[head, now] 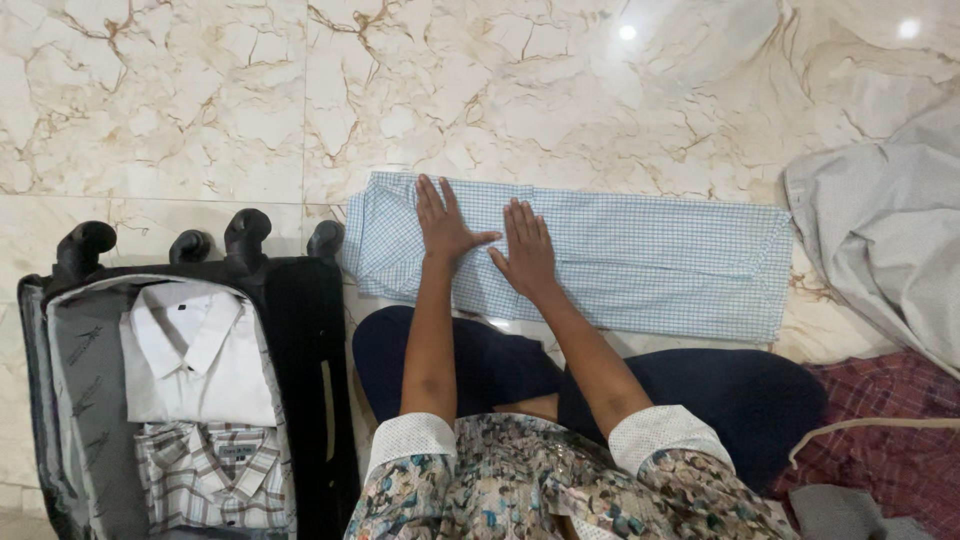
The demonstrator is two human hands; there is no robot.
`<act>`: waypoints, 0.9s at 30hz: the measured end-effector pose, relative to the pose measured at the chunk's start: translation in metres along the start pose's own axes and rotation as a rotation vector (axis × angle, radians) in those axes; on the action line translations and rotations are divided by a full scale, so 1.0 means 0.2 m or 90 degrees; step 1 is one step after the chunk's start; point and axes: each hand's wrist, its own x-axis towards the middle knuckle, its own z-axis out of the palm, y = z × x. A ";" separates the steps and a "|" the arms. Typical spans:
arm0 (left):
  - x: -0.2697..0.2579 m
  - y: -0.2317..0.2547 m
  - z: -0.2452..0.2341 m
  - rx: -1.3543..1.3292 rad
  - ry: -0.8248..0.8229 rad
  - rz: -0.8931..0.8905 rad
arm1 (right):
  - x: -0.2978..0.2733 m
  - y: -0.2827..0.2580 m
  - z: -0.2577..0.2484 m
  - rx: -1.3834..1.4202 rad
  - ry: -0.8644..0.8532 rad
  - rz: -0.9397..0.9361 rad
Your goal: The person folds shirts by hand on the floor, smoothing the fabric and folding the sleeves, then places the items into an open suitcase.
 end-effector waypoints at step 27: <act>-0.36 0.69 0.21 -0.018 0.191 -0.032 | -0.26 0.45 -0.19 -0.122 0.063 0.129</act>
